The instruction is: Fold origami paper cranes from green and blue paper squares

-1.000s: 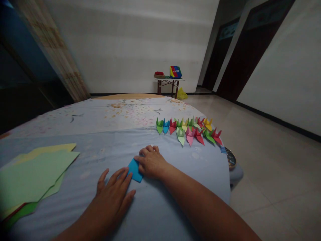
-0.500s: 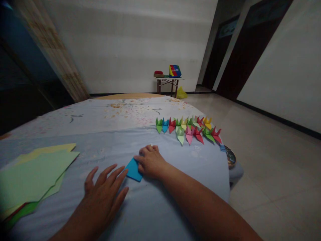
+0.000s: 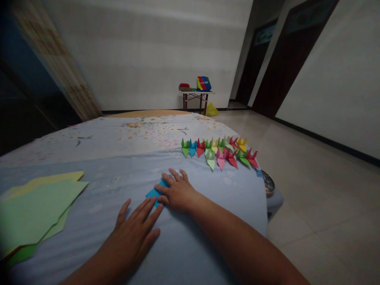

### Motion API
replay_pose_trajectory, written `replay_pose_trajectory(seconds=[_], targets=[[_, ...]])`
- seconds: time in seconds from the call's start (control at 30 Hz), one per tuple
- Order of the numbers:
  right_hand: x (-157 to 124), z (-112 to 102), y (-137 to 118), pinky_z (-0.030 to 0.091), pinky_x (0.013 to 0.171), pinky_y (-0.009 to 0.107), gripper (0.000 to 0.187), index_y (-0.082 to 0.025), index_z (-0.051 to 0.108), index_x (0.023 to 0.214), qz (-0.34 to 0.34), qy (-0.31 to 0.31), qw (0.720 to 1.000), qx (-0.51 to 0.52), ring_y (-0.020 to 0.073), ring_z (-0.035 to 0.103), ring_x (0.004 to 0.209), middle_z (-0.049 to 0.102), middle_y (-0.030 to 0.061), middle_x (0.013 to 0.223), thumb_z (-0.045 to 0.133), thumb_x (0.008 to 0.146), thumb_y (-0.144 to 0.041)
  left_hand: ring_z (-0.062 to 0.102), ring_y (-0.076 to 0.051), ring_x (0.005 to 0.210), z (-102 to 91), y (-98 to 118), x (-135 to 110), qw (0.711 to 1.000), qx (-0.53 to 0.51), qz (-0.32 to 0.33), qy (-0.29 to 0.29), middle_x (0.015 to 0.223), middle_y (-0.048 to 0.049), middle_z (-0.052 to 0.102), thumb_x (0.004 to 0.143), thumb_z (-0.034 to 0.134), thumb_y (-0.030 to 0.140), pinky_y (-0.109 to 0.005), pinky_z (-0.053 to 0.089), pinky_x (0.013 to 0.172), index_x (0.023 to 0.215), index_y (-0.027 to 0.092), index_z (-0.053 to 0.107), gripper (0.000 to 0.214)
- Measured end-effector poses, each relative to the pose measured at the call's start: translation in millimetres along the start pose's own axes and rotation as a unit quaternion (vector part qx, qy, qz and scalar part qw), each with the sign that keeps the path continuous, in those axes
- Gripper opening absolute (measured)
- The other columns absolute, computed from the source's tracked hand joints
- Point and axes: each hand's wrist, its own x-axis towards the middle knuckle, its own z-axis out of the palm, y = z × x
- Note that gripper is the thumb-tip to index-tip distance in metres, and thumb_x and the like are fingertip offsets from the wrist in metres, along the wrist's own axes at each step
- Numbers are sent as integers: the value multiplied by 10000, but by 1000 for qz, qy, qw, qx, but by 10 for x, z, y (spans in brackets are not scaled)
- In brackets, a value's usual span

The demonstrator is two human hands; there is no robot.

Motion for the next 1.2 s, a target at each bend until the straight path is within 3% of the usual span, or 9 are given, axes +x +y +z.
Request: replay_pose_trajectory(seconds=[0.13, 0.33, 0.53, 0.7, 0.77, 0.93, 1.2], targets=[[85, 11, 93, 33, 1025, 591, 479, -409, 359, 1332, 32, -19, 999, 4, 336, 45, 1367, 175, 42, 1497, 270, 890, -571, 360, -308, 1280, -18, 28, 19, 1000, -10, -10, -19, 1382, -125, 432, 899, 339, 443, -611, -15, 1034, 1349, 254, 388, 491], [238, -36, 203, 14, 1035, 578, 469, -388, 346, 1345, 100, -9, 995, -18, 328, 7, 1372, 145, 54, 1504, 306, 895, -515, 373, -310, 1271, -60, 28, 38, 999, -19, -16, -23, 1390, -116, 423, 898, 342, 443, -611, 1, 1041, 1336, 264, 411, 478], [193, -4, 79, 6, 1047, 564, 631, -371, 209, 1400, 59, -15, 998, 3, 319, -15, 1374, 82, 65, 1513, 296, 839, -646, 349, -311, 1286, -80, 27, 40, 999, -32, -15, -41, 1398, -119, 410, 899, 336, 437, -619, 25, 1037, 1352, 260, 385, 489], [177, -34, 143, 2, 1045, 571, 594, -339, 258, 1395, 121, -14, 992, -20, 323, -27, 1373, 79, 75, 1511, 304, 864, -602, 339, -307, 1292, -91, 18, 41, 998, -46, -22, -47, 1409, -125, 392, 900, 336, 440, -619, 26, 1038, 1352, 275, 382, 483], [111, -74, 125, -6, 1047, 570, 553, -326, 247, 1401, 117, 3, 993, -28, 309, -39, 1374, 81, 69, 1512, 293, 894, -542, 309, -309, 1307, -105, 10, 45, 997, -55, -28, -54, 1410, -110, 395, 899, 340, 443, -622, 32, 1036, 1347, 292, 387, 475], [-230, -88, -36, -2, 1051, 571, 568, -341, 304, 1377, -23, -49, 999, 4, 313, -32, 1374, 97, 58, 1509, 230, 881, -608, 247, -307, 1334, -138, -18, 69, 995, -70, -27, -61, 1405, -82, 410, 897, 337, 457, -619, 39, 1039, 1311, 314, 434, 448], [-526, -110, 218, 22, 1040, 589, 565, -335, 286, 1386, 56, -64, 996, -10, 330, 14, 1371, 155, 82, 1497, 252, 886, -594, 303, -319, 1307, -177, -38, 70, 997, -70, -17, -35, 1371, -105, 452, 893, 356, 459, -613, 88, 1037, 1295, 298, 463, 446]])
